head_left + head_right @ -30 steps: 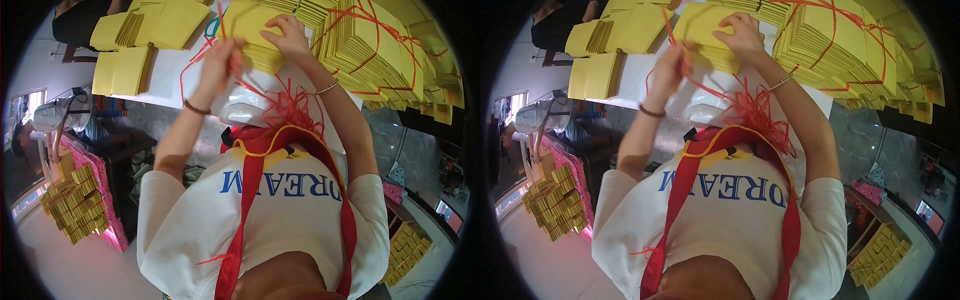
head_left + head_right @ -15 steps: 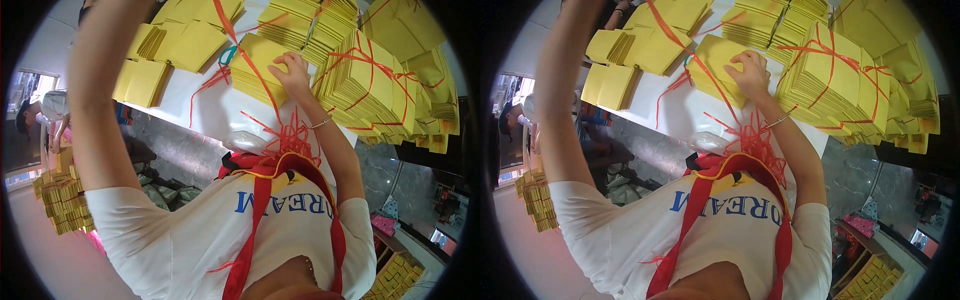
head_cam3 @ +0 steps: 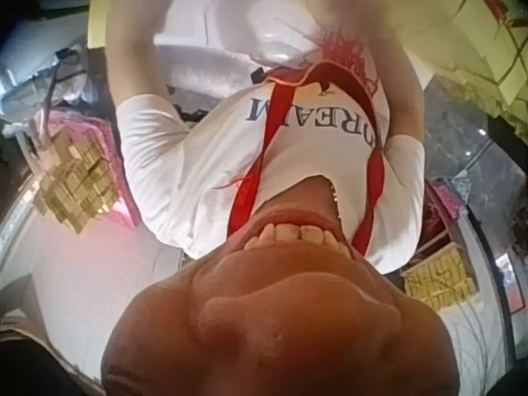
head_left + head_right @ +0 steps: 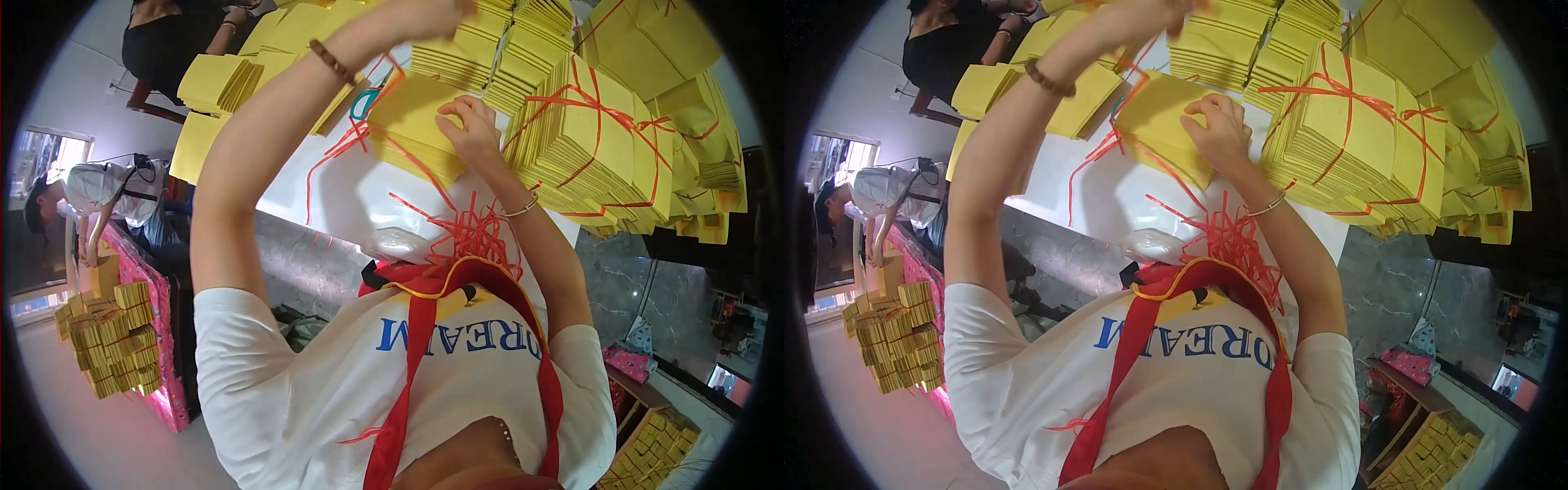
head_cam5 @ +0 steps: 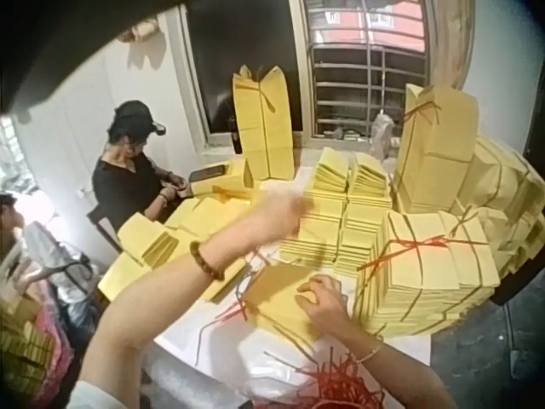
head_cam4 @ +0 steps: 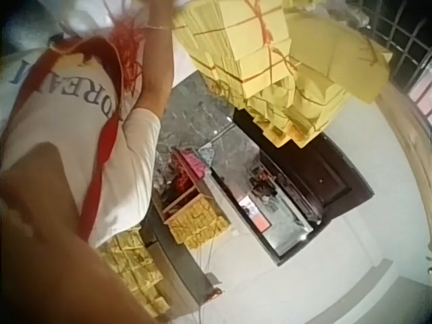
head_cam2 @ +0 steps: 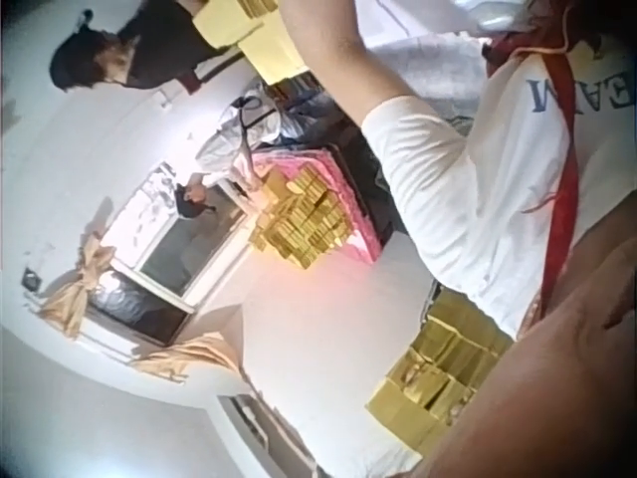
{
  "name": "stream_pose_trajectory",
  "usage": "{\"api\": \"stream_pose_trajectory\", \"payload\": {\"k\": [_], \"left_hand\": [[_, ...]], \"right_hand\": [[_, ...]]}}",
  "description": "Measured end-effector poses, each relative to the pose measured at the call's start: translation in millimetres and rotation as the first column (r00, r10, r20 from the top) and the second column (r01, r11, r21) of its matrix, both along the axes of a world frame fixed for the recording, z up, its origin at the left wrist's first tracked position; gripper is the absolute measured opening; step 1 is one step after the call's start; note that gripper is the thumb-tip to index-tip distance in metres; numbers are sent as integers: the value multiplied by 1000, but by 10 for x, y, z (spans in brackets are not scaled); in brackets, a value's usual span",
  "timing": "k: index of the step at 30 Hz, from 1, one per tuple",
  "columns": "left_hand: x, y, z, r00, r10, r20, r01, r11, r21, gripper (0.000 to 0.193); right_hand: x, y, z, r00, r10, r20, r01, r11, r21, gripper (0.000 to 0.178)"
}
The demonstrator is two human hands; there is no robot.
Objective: Bundling stacks of yellow paper using red ribbon and scissors.
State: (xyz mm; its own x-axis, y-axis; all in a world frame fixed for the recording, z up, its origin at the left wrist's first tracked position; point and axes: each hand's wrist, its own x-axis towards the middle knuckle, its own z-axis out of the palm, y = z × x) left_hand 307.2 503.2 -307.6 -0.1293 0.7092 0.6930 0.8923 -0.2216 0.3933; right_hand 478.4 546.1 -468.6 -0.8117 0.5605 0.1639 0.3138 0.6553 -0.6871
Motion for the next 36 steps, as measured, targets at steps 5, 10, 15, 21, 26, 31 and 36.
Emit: {"api": "stream_pose_trajectory", "payload": {"k": [5,10,15,21,26,31,36], "left_hand": [[372,-337,-673,995,-6,-103,-84,532,-843,30],[522,-558,-1170,997,57,-58,-81,623,-778,25],[670,-791,-1080,992,123,24,-67,680,-730,29],[987,-1372,-1116,900,217,377,71,782,-619,35],[1118,-1635,-1397,410,338,847,275,840,-468,33],[1134,-1531,-1728,326,336,884,224,881,-417,30],[1192,-1449,-1993,260,288,921,212,914,-346,29]], "right_hand": [[-156,355,-217,992,-56,-113,-17,829,-559,43],[-213,223,101,976,-165,142,212,873,-440,41],[-214,267,257,965,-93,247,154,958,-240,35],[-245,353,329,961,-144,238,163,985,-61,31],[-310,323,454,949,-173,263,140,980,141,34],[-450,429,347,943,-199,268,147,968,201,37],[-717,637,199,923,-202,328,168,977,129,36]]}}
